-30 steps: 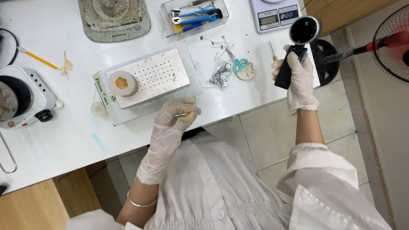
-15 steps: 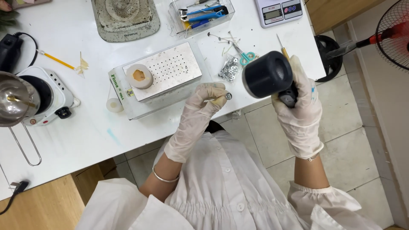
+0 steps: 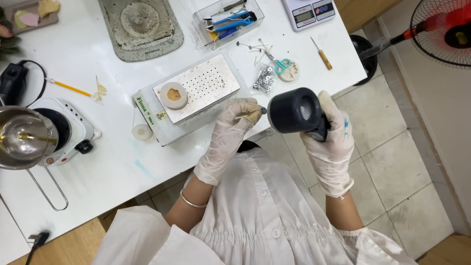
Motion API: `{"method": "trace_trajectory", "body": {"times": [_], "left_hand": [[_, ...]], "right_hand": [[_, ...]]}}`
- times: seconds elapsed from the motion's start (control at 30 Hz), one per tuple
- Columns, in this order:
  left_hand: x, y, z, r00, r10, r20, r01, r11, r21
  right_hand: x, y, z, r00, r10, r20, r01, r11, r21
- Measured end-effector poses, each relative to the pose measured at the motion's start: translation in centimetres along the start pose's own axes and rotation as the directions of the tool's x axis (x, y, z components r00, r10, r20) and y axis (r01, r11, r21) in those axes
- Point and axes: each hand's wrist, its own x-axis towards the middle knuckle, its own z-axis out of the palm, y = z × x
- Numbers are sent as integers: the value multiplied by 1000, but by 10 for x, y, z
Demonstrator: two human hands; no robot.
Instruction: Cleaning a metal wick base with a heat gun and then attaching a wick with melted wax.
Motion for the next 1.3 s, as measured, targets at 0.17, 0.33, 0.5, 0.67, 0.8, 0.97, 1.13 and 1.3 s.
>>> {"method": "trace_trajectory", "body": {"times": [0.17, 0.33, 0.5, 0.67, 0.8, 0.97, 1.13, 1.3], "left_hand": [[0, -9, 0, 998, 56, 13, -57, 992, 116], [-1, 0, 4, 999, -22, 27, 20, 995, 100], [17, -16, 13, 999, -24, 27, 22, 998, 63], [45, -32, 35, 998, 55, -42, -52, 997, 60], [66, -54, 59, 993, 17, -118, -14, 1000, 22], [87, -75, 85, 986, 84, -143, -52, 976, 209], [111, -88, 111, 970, 76, -230, -92, 994, -60], [128, -80, 131, 965, 103, -240, -115, 993, -36]], "right_hand": [[-18, -12, 8, 993, 83, -87, -82, 997, 14], [-29, -7, 10, 970, 181, -161, -182, 983, 9], [-20, 7, 7, 916, 395, -72, -367, 896, 250], [-11, 53, 5, 848, 494, 194, -529, 762, 372], [12, 93, 1, 816, 445, 368, -563, 755, 335], [37, 145, -5, 839, 354, 414, -501, 799, 333], [71, 176, -11, 757, 430, 492, -608, 739, 291], [103, 192, -17, 794, 316, 519, -528, 781, 333]]}}
